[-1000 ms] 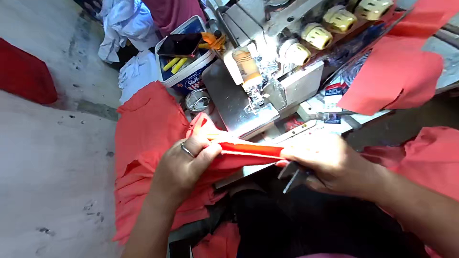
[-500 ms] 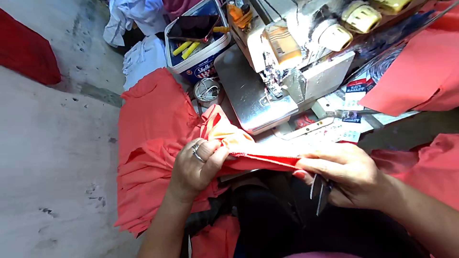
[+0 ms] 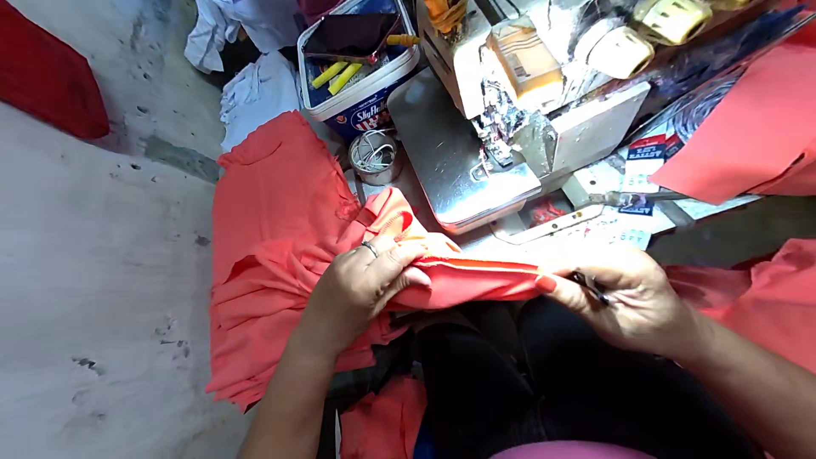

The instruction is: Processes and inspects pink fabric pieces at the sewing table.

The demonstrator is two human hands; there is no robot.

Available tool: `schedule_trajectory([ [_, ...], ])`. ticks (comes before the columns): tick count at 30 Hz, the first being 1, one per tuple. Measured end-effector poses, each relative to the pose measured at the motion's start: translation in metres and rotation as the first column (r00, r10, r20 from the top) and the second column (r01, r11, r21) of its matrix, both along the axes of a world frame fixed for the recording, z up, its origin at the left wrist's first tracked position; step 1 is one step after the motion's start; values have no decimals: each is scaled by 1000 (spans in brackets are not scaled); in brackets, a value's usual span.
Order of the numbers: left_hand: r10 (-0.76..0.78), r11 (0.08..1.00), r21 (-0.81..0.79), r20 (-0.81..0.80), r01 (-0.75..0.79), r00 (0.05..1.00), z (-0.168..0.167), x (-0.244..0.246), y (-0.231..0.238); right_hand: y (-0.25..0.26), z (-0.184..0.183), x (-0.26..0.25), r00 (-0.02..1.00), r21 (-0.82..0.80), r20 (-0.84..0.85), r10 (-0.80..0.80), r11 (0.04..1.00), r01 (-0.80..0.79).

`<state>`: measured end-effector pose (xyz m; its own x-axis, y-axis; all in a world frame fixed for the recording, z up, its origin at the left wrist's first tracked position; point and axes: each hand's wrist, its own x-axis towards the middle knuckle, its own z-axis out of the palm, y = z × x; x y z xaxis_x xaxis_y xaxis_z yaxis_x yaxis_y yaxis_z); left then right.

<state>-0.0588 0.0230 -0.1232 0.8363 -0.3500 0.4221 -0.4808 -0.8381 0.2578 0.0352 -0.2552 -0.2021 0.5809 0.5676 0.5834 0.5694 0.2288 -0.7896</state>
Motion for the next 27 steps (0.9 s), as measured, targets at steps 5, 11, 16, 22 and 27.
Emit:
schedule_trajectory([
  [5,-7,996,-91,-189,-10,982,18,3,-10,2,-7,1,945,86,-310,100,993,-76],
  [11,-69,996,-67,-118,61,991,3,4,3,5,-7,-3,826,157,-535,177,982,-109],
  [16,-5,999,-49,-199,-5,980,13,4,-9,6,-5,-8,754,185,-621,216,975,-126],
  [22,-3,997,76,-83,9,997,1,-2,-8,-3,-6,-10,998,-14,57,-2,1000,3],
  [27,-21,996,88,-4,21,1000,0,-7,-10,-8,-2,-13,943,-63,328,-61,994,86],
])
